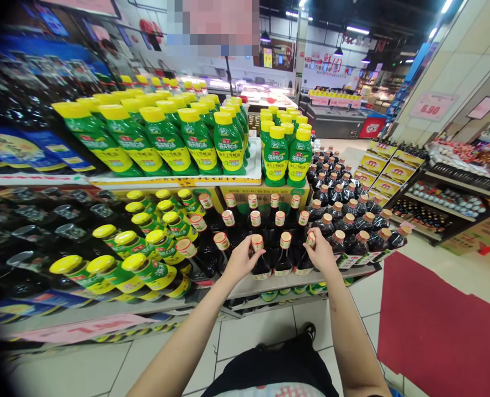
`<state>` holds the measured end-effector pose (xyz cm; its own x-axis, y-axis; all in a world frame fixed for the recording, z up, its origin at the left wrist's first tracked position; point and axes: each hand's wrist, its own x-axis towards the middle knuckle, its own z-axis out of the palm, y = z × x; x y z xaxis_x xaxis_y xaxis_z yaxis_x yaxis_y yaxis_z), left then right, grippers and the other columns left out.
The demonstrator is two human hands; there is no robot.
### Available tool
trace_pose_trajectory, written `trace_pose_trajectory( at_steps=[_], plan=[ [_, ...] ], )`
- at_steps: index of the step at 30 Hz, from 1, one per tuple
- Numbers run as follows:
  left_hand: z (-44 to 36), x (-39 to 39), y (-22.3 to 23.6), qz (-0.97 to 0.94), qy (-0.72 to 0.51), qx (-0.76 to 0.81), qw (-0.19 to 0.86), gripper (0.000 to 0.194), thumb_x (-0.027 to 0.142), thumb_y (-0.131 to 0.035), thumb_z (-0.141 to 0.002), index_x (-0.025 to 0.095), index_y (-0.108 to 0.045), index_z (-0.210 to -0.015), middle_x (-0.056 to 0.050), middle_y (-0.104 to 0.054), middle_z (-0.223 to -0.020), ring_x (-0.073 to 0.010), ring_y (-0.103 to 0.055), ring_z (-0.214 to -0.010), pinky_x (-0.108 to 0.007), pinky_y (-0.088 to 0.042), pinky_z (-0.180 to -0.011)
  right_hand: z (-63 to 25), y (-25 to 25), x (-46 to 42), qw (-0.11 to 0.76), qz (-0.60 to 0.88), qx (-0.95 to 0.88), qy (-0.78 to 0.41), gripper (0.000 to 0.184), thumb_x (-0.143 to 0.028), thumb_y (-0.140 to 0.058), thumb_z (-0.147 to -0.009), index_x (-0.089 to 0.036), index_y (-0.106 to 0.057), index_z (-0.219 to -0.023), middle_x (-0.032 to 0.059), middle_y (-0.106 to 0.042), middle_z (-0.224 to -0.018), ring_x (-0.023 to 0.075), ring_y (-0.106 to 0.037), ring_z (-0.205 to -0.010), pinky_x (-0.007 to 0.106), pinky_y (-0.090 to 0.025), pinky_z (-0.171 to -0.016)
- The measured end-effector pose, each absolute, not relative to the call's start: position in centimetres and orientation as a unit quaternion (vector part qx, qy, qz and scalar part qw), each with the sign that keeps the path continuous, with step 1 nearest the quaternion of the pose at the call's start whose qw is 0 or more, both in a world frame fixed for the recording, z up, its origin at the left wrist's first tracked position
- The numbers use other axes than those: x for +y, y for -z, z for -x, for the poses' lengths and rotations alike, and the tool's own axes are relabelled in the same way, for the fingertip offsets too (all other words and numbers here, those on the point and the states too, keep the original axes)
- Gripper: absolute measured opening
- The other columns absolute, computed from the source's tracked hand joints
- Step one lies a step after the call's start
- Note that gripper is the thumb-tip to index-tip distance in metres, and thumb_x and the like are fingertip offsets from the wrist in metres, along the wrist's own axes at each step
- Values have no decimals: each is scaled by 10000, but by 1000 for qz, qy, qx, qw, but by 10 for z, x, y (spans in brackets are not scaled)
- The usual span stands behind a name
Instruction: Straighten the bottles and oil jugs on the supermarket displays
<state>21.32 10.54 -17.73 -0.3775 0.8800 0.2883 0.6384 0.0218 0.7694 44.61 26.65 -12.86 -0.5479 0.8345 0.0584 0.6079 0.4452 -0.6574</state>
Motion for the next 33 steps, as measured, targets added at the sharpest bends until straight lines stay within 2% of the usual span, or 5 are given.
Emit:
trace_pose_trajectory(
  at_steps=[7, 11, 20, 23, 33],
  plan=[
    [-205, 108, 181, -562, -447, 671, 186, 423, 384, -623, -942, 141, -525, -1274, -112, -662, -1113, -216, -658, -968, -358, -542, -902, -445, 134, 268, 190, 441, -833, -277, 322, -353, -544, -841, -253, -483, -1141, 20, -647, -914, 223, -610, -778, 302, -405, -711],
    [-203, 105, 168, -577, -419, 679, 171, 581, 371, -628, -949, 146, -438, -1449, -140, -611, -1331, -232, -638, -1130, -370, -523, -976, -445, 136, 268, 198, 439, -836, -262, 322, -363, -528, -854, -246, -491, -1151, 41, -665, -940, 240, -627, -807, 314, -422, -721],
    [-175, 63, 105, -434, -318, 830, -146, 410, 478, -625, -937, 126, -647, -1146, -133, -632, -1089, -277, -625, -1041, -401, -516, -927, -446, 138, 273, 191, 432, -842, -260, 347, -407, -514, -858, -241, -496, -1162, 56, -684, -971, 267, -653, -835, 330, -427, -720],
    [-174, 67, 114, -420, -196, 883, -70, 563, 520, -651, -908, 106, -555, -1277, -145, -655, -1113, -313, -663, -1013, -395, -534, -835, -444, 139, 274, 187, 438, -841, -256, 354, -414, -515, -858, -244, -495, -1168, 54, -692, -974, 264, -652, -819, 323, -418, -701],
    [-190, 74, 125, -402, -70, 913, 5, 442, 477, -416, -1043, 99, -455, -1268, -121, -719, -1019, -302, -727, -836, -327, -468, -574, -443, 142, 275, 186, 435, -846, -246, 333, -402, -531, -875, -239, -499, -1163, 45, -687, -950, 237, -637, -763, 309, -411, -685]
  ],
)
